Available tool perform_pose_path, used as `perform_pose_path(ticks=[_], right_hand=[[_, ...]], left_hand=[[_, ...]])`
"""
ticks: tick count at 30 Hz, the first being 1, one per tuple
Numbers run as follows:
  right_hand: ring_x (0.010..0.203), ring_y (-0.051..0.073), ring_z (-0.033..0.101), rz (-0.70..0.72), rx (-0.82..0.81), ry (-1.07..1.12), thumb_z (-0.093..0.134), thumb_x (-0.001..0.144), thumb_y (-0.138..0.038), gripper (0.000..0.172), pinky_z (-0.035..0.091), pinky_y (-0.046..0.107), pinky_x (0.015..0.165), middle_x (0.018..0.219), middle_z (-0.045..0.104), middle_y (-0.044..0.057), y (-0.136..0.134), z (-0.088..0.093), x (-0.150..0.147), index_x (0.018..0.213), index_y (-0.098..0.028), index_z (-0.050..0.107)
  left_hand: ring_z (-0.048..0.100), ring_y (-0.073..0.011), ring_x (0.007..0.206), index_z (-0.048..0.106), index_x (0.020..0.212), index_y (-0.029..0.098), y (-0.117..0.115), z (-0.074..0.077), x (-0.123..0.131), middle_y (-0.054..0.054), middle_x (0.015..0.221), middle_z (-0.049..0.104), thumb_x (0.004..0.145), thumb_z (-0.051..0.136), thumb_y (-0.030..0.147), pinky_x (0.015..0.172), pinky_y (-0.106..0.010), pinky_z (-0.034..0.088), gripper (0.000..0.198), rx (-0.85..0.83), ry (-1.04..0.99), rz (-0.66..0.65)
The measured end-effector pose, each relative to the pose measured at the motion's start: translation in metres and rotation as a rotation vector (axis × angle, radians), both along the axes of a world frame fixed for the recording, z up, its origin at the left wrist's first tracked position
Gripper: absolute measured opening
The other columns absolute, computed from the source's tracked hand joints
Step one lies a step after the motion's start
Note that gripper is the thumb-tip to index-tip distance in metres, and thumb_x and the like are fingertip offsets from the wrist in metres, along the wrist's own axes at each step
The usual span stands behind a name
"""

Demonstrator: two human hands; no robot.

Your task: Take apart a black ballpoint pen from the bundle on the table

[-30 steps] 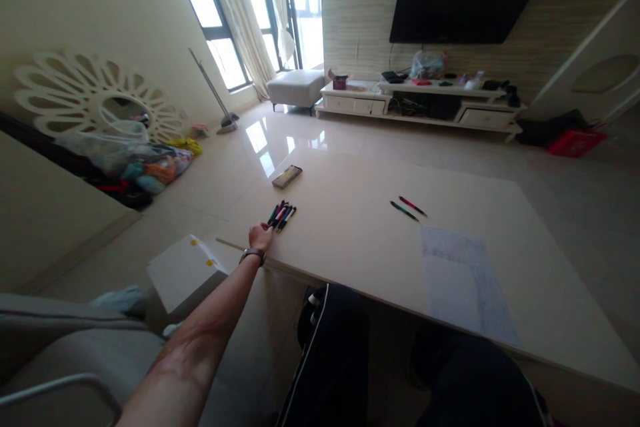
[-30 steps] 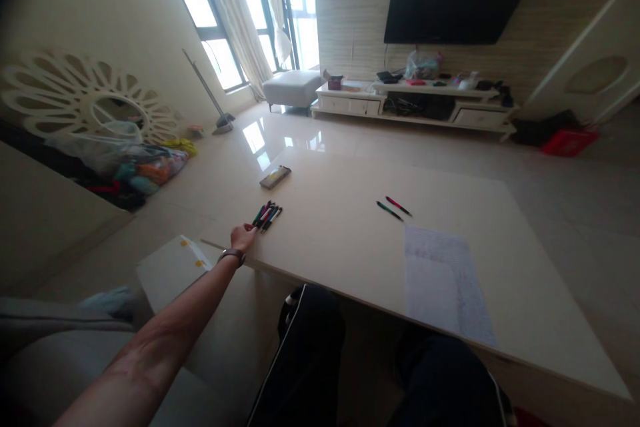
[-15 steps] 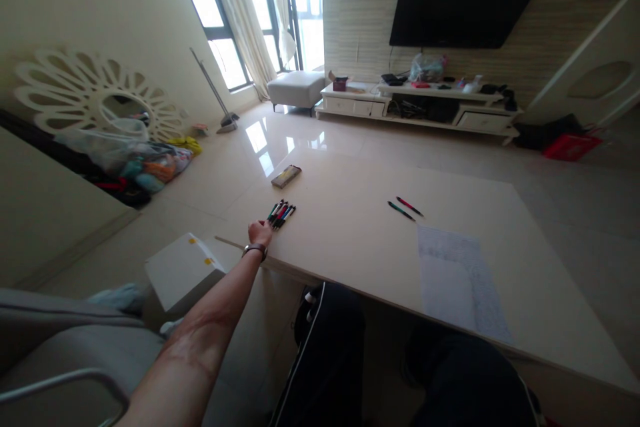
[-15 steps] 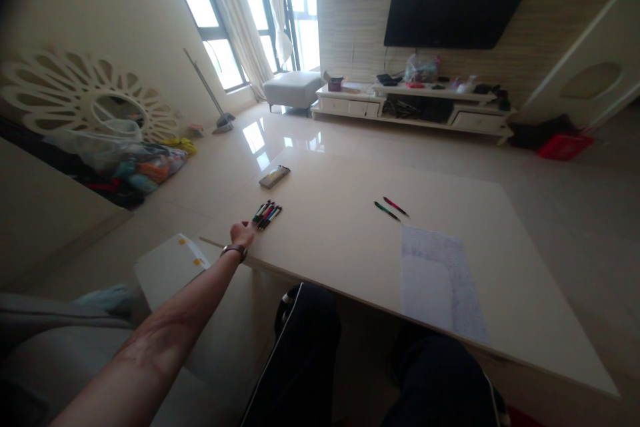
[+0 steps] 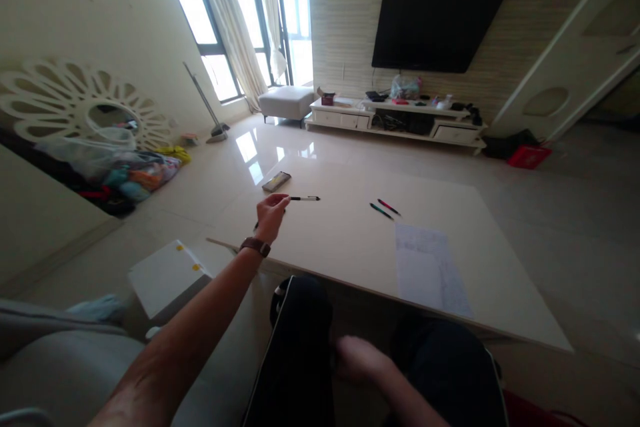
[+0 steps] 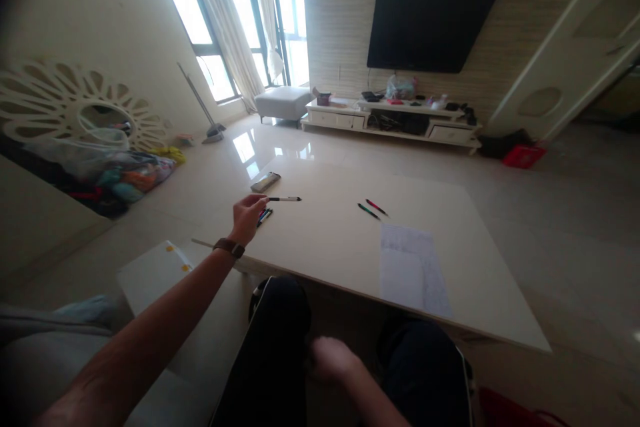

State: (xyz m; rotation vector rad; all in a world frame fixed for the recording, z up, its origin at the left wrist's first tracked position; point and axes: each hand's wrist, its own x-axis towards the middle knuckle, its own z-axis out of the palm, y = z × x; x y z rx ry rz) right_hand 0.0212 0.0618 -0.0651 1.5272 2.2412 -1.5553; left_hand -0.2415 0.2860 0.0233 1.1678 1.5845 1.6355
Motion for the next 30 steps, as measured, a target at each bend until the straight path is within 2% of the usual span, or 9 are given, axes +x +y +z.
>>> perform_pose_path(ticks=[2,6,9,11,13,16,22,26,30], right_hand=[[0.083,0.018,0.066,0.004,0.040,0.165,0.066,0.085,-0.026,0.019,0.050,0.028,0.073,0.092,0.072,0.005,0.039,0.015,0.012,0.101,-0.020,0.073],[0.070,0.017,0.060,-0.463,0.351,0.244,0.056,0.083,-0.028,0.017,0.045,0.029,0.066,0.077,0.067,0.005,0.128,0.041,0.047,0.087,-0.016,0.068],[0.067,0.017,0.060,-0.743,0.463,0.322,0.053,0.081,-0.029,0.013,0.045,0.029,0.064,0.074,0.064,0.004,0.180,0.040,0.071,0.080,-0.017,0.060],[0.063,0.016,0.059,-0.808,0.435,0.364,0.051,0.086,-0.036,0.020,0.046,0.029,0.062,0.071,0.062,0.003,0.203,0.031,0.078,0.079,-0.018,0.057],[0.060,0.016,0.059,-0.785,0.372,0.405,0.045,0.092,-0.047,0.033,0.045,0.028,0.060,0.070,0.063,0.003,0.219,0.021,0.079,0.082,-0.018,0.057],[0.058,0.015,0.058,-0.714,0.294,0.491,0.035,0.096,-0.061,0.052,0.044,0.027,0.057,0.066,0.062,0.003,0.237,0.012,0.074,0.084,-0.018,0.060],[0.057,0.016,0.060,-0.578,0.239,0.208,0.040,0.097,-0.059,0.055,0.037,0.025,0.053,0.059,0.064,0.005,0.265,0.013,0.069,0.075,-0.017,0.067],[0.053,0.015,0.060,-0.510,0.170,0.186,0.042,0.096,-0.062,0.060,0.038,0.025,0.053,0.055,0.064,0.005,0.270,0.018,0.070,0.064,-0.018,0.066],[0.050,0.014,0.056,-0.561,0.314,0.120,0.048,0.096,-0.053,0.051,0.035,0.026,0.053,0.052,0.061,0.003,0.266,0.022,0.080,0.062,-0.018,0.062]], left_hand=[[0.066,-0.0142,0.077,0.072,0.086,0.012,-0.006,0.009,0.035,-0.003,0.079,0.068,0.067,0.077,0.036,0.076,-0.028,0.052,0.031,0.094,-0.211,-0.155],[0.069,-0.0137,0.082,0.070,0.093,0.014,-0.004,0.011,0.105,-0.001,0.081,0.065,0.069,0.076,0.031,0.087,-0.033,0.054,0.030,0.120,-0.613,-0.374],[0.065,-0.0106,0.075,0.068,0.112,0.015,0.004,-0.008,0.138,-0.001,0.088,0.065,0.072,0.077,0.035,0.075,-0.029,0.056,0.045,0.011,-0.527,-0.491],[0.065,-0.0123,0.074,0.064,0.121,0.017,0.011,-0.025,0.148,-0.003,0.092,0.067,0.074,0.077,0.038,0.061,-0.024,0.053,0.052,-0.041,-0.324,-0.593],[0.065,-0.0137,0.073,0.063,0.124,0.018,0.017,-0.041,0.155,-0.004,0.088,0.069,0.078,0.075,0.036,0.053,-0.021,0.047,0.051,-0.086,-0.082,-0.719],[0.067,-0.0139,0.080,0.061,0.125,0.024,0.028,-0.059,0.166,-0.002,0.088,0.072,0.081,0.072,0.027,0.063,-0.022,0.050,0.045,-0.086,0.141,-0.845],[0.061,-0.0103,0.078,0.057,0.096,0.020,0.054,-0.086,0.182,0.002,0.088,0.063,0.073,0.072,0.010,0.065,-0.020,0.049,0.029,-0.066,0.305,-0.803],[0.056,-0.0100,0.081,0.055,0.094,0.020,0.065,-0.088,0.175,0.000,0.100,0.057,0.074,0.075,0.016,0.065,-0.020,0.050,0.028,-0.023,0.425,-0.771],[0.057,-0.0112,0.080,0.059,0.091,0.019,0.066,-0.079,0.166,0.000,0.094,0.060,0.080,0.074,0.022,0.068,-0.023,0.049,0.019,-0.028,0.492,-0.836]])
